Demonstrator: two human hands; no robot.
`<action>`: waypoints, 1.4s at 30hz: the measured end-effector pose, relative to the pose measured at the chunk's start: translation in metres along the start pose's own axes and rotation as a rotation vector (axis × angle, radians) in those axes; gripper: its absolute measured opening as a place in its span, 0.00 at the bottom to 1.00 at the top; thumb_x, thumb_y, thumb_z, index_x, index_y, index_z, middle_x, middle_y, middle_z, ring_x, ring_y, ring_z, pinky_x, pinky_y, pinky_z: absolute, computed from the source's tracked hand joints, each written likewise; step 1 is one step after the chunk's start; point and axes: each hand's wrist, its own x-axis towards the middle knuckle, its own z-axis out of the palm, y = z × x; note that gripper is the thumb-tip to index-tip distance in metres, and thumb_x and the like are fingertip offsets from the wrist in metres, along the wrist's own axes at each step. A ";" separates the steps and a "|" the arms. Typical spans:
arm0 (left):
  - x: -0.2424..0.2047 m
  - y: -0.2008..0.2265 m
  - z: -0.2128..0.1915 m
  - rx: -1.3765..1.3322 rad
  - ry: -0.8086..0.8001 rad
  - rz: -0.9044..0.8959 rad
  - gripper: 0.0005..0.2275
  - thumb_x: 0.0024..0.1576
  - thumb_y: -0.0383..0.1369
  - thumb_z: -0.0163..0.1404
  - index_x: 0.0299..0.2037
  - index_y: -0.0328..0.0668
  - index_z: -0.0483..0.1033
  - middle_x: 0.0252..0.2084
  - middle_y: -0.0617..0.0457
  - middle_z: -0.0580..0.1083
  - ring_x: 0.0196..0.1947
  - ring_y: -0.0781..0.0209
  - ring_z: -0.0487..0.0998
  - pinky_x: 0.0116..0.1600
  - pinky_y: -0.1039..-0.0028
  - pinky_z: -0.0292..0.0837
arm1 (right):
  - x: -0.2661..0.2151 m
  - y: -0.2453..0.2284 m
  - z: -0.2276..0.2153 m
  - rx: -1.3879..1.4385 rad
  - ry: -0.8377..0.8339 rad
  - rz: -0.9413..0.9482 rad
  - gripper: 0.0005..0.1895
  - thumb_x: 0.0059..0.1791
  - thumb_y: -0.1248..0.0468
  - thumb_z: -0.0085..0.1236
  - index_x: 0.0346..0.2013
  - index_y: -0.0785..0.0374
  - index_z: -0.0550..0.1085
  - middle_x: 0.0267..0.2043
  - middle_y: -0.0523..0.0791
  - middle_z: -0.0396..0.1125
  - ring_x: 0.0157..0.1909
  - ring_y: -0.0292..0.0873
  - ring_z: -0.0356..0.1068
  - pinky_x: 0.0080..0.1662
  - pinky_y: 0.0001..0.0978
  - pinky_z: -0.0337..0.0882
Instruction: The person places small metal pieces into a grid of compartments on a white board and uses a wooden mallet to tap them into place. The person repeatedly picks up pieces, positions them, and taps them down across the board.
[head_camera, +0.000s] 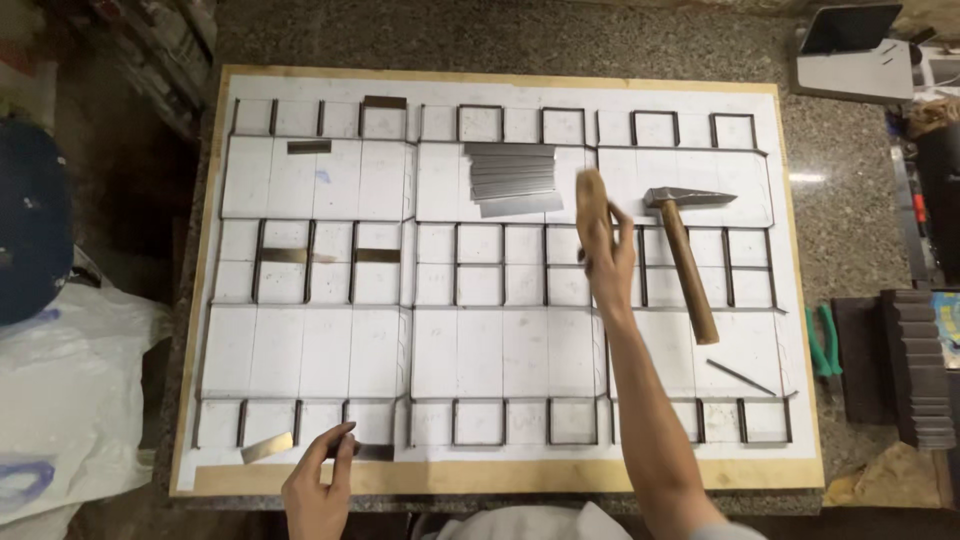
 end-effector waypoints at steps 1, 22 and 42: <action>-0.006 0.002 0.000 0.019 -0.029 -0.076 0.12 0.60 0.34 0.52 0.52 0.49 0.82 0.40 0.50 0.83 0.43 0.64 0.84 0.30 0.61 0.75 | -0.022 0.000 -0.013 0.016 0.014 0.046 0.31 0.57 0.48 0.46 0.69 0.61 0.59 0.34 0.44 0.71 0.26 0.31 0.68 0.24 0.22 0.63; 0.083 -0.055 -0.037 0.319 -0.380 0.928 0.14 0.53 0.33 0.60 0.46 0.36 0.79 0.49 0.42 0.74 0.54 0.43 0.73 0.59 0.54 0.67 | -0.331 -0.041 0.050 -0.134 0.167 0.155 0.24 0.61 0.57 0.46 0.70 0.63 0.61 0.42 0.46 0.72 0.31 0.34 0.69 0.28 0.23 0.63; 0.068 -0.102 -0.017 0.079 -0.155 1.111 0.03 0.57 0.27 0.62 0.39 0.43 0.83 0.36 0.53 0.75 0.42 0.53 0.74 0.57 0.62 0.63 | -0.461 0.012 0.103 0.068 -0.040 0.607 0.26 0.53 0.58 0.57 0.62 0.68 0.68 0.49 0.47 0.69 0.47 0.38 0.67 0.46 0.32 0.71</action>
